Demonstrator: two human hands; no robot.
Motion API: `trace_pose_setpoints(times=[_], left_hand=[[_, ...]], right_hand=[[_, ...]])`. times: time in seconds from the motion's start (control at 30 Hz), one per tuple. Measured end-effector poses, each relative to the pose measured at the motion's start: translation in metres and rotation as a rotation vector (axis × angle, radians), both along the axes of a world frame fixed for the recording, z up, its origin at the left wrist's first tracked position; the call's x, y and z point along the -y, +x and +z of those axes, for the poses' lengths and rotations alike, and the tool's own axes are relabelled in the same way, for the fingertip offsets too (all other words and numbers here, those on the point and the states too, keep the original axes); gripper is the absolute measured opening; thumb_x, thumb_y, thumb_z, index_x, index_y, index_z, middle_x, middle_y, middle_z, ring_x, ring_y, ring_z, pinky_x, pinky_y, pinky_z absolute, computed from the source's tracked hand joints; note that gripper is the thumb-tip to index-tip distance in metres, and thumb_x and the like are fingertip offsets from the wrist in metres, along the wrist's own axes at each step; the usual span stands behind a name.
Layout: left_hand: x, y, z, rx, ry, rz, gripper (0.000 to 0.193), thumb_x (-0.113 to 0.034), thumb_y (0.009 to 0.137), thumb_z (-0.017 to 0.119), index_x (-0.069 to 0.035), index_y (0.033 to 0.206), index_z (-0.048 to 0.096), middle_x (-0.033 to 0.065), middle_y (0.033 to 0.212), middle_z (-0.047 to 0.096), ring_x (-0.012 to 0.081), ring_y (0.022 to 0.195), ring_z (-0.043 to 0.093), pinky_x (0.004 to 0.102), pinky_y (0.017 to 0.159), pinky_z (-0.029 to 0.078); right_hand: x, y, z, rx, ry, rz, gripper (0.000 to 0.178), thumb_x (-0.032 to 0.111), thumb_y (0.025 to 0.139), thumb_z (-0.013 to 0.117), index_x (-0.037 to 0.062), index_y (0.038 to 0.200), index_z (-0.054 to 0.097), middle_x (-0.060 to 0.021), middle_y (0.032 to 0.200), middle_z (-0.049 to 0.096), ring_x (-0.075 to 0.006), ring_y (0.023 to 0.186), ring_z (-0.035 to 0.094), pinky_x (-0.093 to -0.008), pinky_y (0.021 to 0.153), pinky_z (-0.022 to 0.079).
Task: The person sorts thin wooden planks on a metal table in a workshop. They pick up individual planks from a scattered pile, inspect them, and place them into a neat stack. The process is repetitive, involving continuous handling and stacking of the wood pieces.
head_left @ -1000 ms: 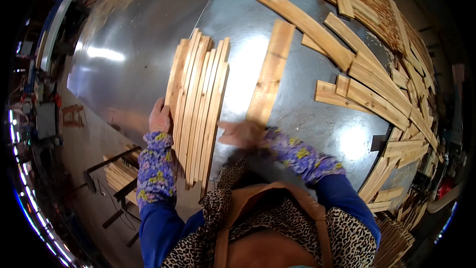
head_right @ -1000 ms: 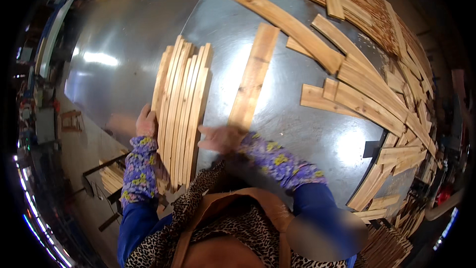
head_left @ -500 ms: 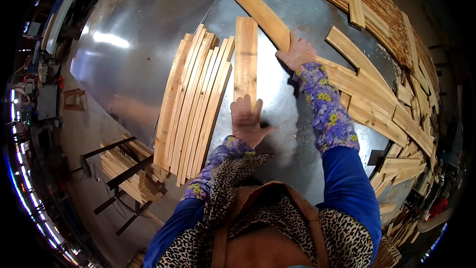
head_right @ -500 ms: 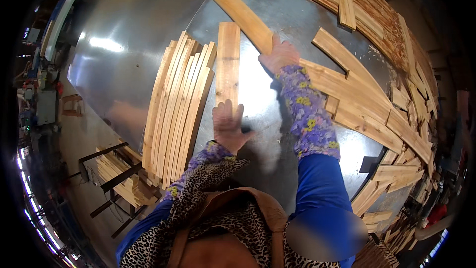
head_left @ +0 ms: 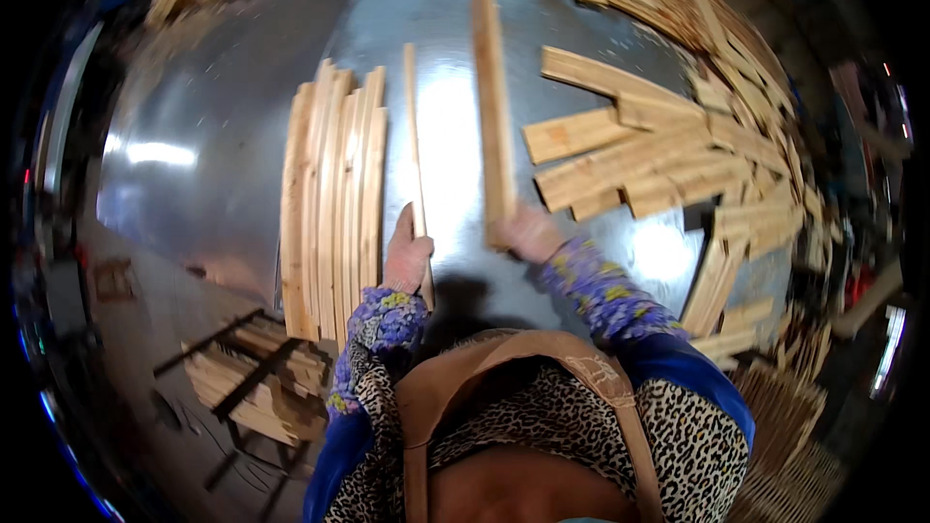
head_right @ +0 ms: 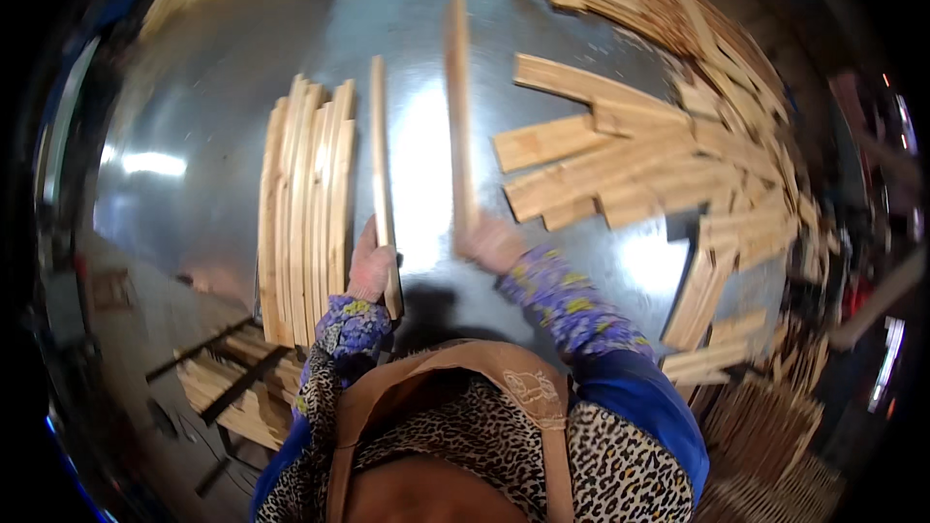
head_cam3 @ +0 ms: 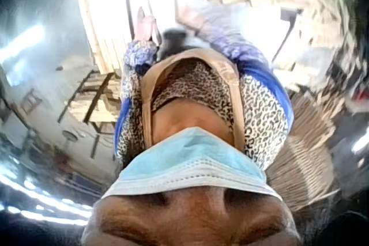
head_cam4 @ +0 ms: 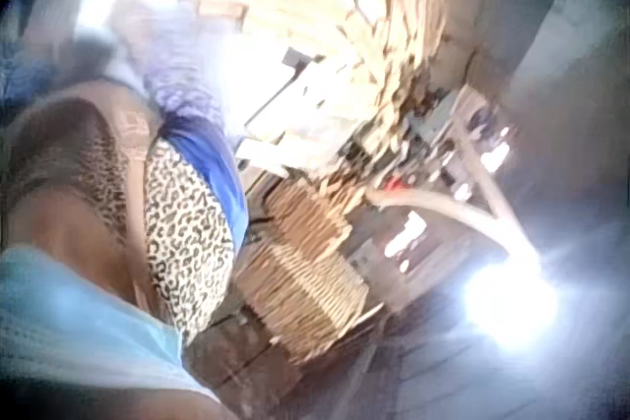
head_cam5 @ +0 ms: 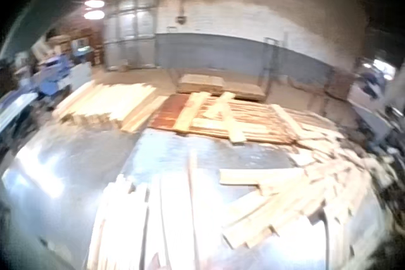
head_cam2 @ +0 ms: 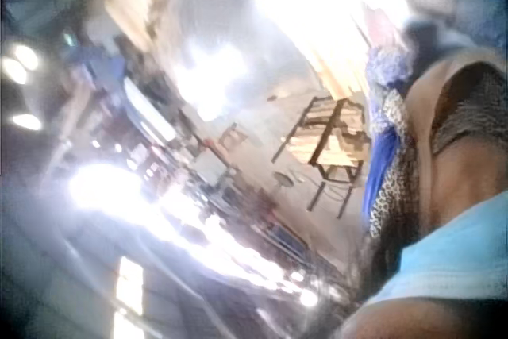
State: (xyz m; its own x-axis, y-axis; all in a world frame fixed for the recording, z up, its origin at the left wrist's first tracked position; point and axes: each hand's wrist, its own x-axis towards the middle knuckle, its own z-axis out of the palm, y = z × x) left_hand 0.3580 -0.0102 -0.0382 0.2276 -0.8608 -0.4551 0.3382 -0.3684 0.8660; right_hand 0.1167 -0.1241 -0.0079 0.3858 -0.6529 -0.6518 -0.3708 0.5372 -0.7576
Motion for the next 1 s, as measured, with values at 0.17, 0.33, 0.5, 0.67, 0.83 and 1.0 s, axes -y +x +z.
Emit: trace_pose_setpoints(times=[0.17, 0.33, 0.5, 0.67, 0.83, 1.0], left_hand=[[-0.016, -0.042, 0.035, 1.101, 0.422, -0.213, 0.08, -0.019, 0.091, 0.078, 0.002, 0.161, 0.045, 0.0276, 0.141, 0.066, 0.0377, 0.134, 0.063, 0.0453, 0.116, 0.05], [-0.055, -0.032, 0.036, 1.658, 0.258, -0.341, 0.078, -0.018, 0.09, 0.08, 0.002, 0.158, 0.047, 0.0293, 0.152, 0.058, 0.0448, 0.151, 0.047, 0.0508, 0.128, 0.037], [-0.092, -0.008, 0.075, 1.996, 0.232, -0.322, 0.081, -0.028, 0.091, 0.081, 0.002, 0.16, 0.048, 0.033, 0.155, 0.053, 0.0497, 0.151, 0.044, 0.0548, 0.13, 0.033], [-0.022, -0.046, 0.087, 1.713, -0.011, -0.262, 0.078, -0.027, 0.093, 0.078, 0.006, 0.158, 0.049, 0.0348, 0.155, 0.053, 0.0523, 0.145, 0.05, 0.0588, 0.124, 0.04], [0.062, -0.187, 0.092, 1.2, -0.362, -0.646, 0.086, -0.034, 0.082, 0.088, 0.004, 0.153, 0.056, 0.0311, 0.139, 0.067, 0.0492, 0.134, 0.061, 0.0535, 0.116, 0.048], [0.095, -0.22, 0.044, 1.004, 0.163, -0.785, 0.053, -0.038, 0.092, 0.078, 0.001, 0.127, 0.068, 0.0269, 0.113, 0.076, 0.0455, 0.109, 0.073, 0.0533, 0.097, 0.058]], right_hand=[[-0.138, 0.068, -0.007, -0.372, -0.248, 0.884, 0.062, 0.048, 0.098, 0.065, 0.0084, 0.146, 0.066, -0.0243, 0.119, 0.078, -0.0419, 0.107, 0.076, -0.0546, 0.096, 0.06], [-0.067, -0.005, 0.029, -0.219, -0.251, 0.709, 0.069, 0.057, 0.106, 0.057, 0.0096, 0.156, 0.06, -0.0236, 0.138, 0.073, -0.0404, 0.128, 0.069, -0.0495, 0.113, 0.052], [0.015, -0.221, -0.003, -0.33, -0.443, -0.641, 0.047, 0.038, 0.107, 0.068, -0.002, 0.131, 0.071, -0.022, 0.127, 0.076, -0.0385, 0.124, 0.07, -0.0454, 0.105, 0.056], [0.091, -0.331, -0.062, -0.264, -0.366, -1.198, 0.06, 0.045, 0.095, 0.079, -0.005, 0.128, 0.072, -0.0236, 0.118, 0.079, -0.0353, 0.113, 0.075, -0.0434, 0.098, 0.057], [0.034, -0.249, -0.037, -0.169, -0.408, -0.977, 0.063, 0.046, 0.096, 0.078, -0.0044, 0.132, 0.069, -0.0252, 0.121, 0.078, -0.0368, 0.112, 0.075, -0.044, 0.1, 0.058], [-0.02, -0.193, -0.044, -0.138, -0.823, -0.122, 0.056, 0.034, 0.102, 0.076, 0.0041, 0.148, 0.062, -0.0211, 0.143, 0.067, -0.0358, 0.128, 0.065, -0.0422, 0.112, 0.053]])
